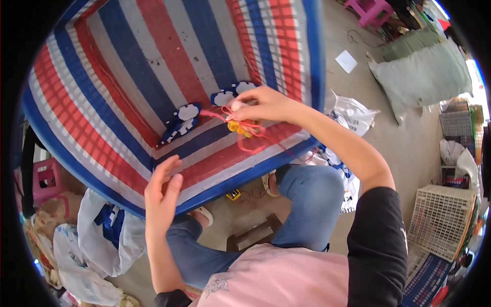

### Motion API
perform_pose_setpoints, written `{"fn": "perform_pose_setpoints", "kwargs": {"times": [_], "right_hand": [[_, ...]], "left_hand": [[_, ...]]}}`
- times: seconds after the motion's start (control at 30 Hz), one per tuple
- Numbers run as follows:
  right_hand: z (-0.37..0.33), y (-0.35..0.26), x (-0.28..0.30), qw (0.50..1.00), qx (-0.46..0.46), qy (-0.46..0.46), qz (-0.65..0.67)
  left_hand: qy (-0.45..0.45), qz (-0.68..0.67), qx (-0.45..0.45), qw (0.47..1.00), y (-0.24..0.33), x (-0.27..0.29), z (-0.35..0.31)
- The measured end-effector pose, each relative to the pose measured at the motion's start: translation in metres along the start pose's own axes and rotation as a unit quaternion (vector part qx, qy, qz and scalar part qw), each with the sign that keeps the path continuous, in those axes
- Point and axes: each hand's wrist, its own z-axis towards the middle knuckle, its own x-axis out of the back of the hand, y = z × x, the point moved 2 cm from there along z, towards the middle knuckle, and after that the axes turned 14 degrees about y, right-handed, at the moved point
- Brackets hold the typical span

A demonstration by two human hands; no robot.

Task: Assembling plastic toy radio components by fitting internal circuits into blue housings and snapping on white covers.

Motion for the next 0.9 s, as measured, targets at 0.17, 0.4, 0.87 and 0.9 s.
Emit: {"fn": "perform_pose_setpoints", "kwargs": {"times": [0.17,0.4,0.87,0.9], "right_hand": [[0.156,0.181,0.016,0.932,0.003,0.125,-0.341],[0.218,0.247,-0.014,0.85,-0.108,0.212,-0.469],[0.1,0.113,-0.029,0.917,0.133,0.201,-0.319],[0.079,0.089,-0.027,0.945,0.122,0.174,-0.25]], "left_hand": [[0.047,0.128,-0.113,0.984,-0.002,0.001,0.001],[0.048,0.238,-0.1,0.965,-0.008,0.028,-0.003],[0.064,0.218,-0.174,0.958,-0.009,0.016,-0.01],[0.034,0.226,-0.148,0.962,-0.013,0.01,-0.009]]}}
